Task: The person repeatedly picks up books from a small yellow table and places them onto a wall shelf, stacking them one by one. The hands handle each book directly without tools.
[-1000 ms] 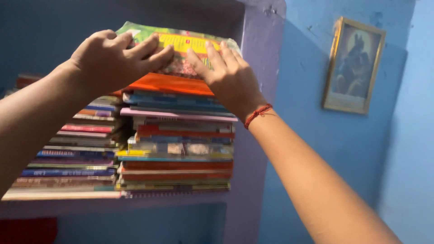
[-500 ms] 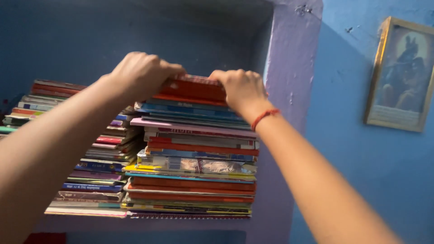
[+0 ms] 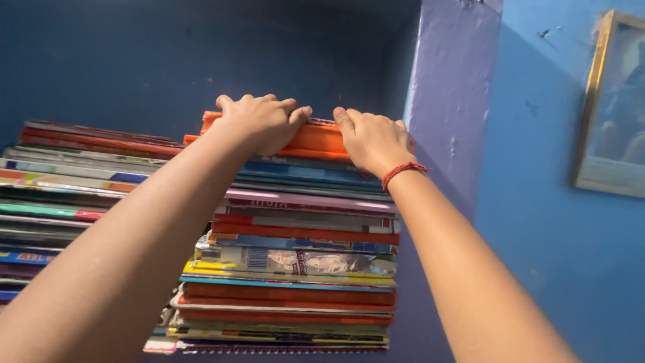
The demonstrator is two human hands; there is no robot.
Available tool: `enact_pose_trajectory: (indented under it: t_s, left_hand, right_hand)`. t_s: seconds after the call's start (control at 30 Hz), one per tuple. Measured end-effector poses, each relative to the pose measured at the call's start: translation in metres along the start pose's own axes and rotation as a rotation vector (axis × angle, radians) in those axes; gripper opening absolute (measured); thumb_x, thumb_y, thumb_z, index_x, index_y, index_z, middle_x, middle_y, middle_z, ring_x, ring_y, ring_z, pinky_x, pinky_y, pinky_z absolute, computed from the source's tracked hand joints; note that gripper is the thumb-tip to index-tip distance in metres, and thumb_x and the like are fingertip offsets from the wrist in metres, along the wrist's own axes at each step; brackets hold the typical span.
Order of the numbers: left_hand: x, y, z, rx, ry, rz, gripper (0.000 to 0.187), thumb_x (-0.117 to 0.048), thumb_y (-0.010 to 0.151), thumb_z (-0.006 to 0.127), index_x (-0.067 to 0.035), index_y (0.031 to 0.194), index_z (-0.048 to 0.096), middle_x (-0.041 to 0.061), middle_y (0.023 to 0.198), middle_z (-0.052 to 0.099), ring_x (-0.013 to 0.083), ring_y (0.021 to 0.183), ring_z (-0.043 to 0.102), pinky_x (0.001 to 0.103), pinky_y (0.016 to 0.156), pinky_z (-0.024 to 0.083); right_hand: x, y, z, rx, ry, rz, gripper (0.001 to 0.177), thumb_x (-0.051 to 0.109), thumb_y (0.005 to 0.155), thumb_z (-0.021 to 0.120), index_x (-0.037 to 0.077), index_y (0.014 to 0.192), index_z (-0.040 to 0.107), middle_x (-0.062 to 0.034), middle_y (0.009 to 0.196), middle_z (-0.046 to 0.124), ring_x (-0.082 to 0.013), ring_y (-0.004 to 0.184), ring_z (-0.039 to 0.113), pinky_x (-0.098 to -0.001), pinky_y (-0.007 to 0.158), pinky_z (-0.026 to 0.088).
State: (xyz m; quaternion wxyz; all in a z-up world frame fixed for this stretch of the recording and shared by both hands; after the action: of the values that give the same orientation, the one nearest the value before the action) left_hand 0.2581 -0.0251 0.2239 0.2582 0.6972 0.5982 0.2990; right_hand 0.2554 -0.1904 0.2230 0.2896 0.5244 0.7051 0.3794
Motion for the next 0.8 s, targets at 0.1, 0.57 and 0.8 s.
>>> enact_pose_trajectory:
  t_s: [0.1, 0.57, 0.8]
  left_hand:
    - [0.008, 0.008, 0.007, 0.017, -0.081, -0.086, 0.059, -0.049, 0.104, 0.016, -0.03, 0.143, 0.058, 0.008, 0.138, 0.063, 0.032, 0.128, 0.059, 0.075, 0.111, 0.026]
    - [0.009, 0.02, 0.009, 0.239, -0.266, -0.213, 0.054, -0.057, 0.099, 0.036, -0.034, 0.139, 0.065, 0.011, 0.147, 0.057, 0.0321, 0.132, 0.058, 0.06, 0.114, 0.038]
    - [0.014, 0.04, 0.011, 0.116, -0.266, -0.138, 0.05, -0.057, 0.099, 0.045, -0.034, 0.137, 0.067, 0.013, 0.139, 0.061, 0.0337, 0.121, 0.063, 0.057, 0.111, 0.043]
  right_hand:
    - [-0.013, 0.014, 0.017, 0.032, -0.028, 0.05, 0.053, 0.044, 0.107, 0.024, 0.021, 0.117, 0.07, -0.011, 0.119, 0.072, -0.0365, 0.114, 0.064, -0.0575, 0.106, 0.041]
    - [-0.022, 0.009, 0.033, 0.473, 0.344, 0.367, 0.048, 0.046, 0.097, 0.037, 0.02, 0.113, 0.074, -0.0082, 0.116, 0.075, -0.0195, 0.101, 0.064, -0.0433, 0.094, 0.041]
    - [-0.017, 0.0, 0.033, 0.493, 0.49, 0.463, 0.049, 0.056, 0.092, 0.045, 0.023, 0.112, 0.075, -0.0065, 0.113, 0.079, -0.0156, 0.092, 0.07, -0.0383, 0.085, 0.049]
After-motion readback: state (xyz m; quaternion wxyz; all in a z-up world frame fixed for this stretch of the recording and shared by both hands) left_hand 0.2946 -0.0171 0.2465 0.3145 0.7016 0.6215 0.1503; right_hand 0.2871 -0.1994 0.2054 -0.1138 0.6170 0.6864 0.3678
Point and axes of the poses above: each hand's wrist, its own y-axis towards the middle knuckle, its own z-axis out of the palm, x = y × z, the point moved 9 cm from there along y, towards the middle knuckle
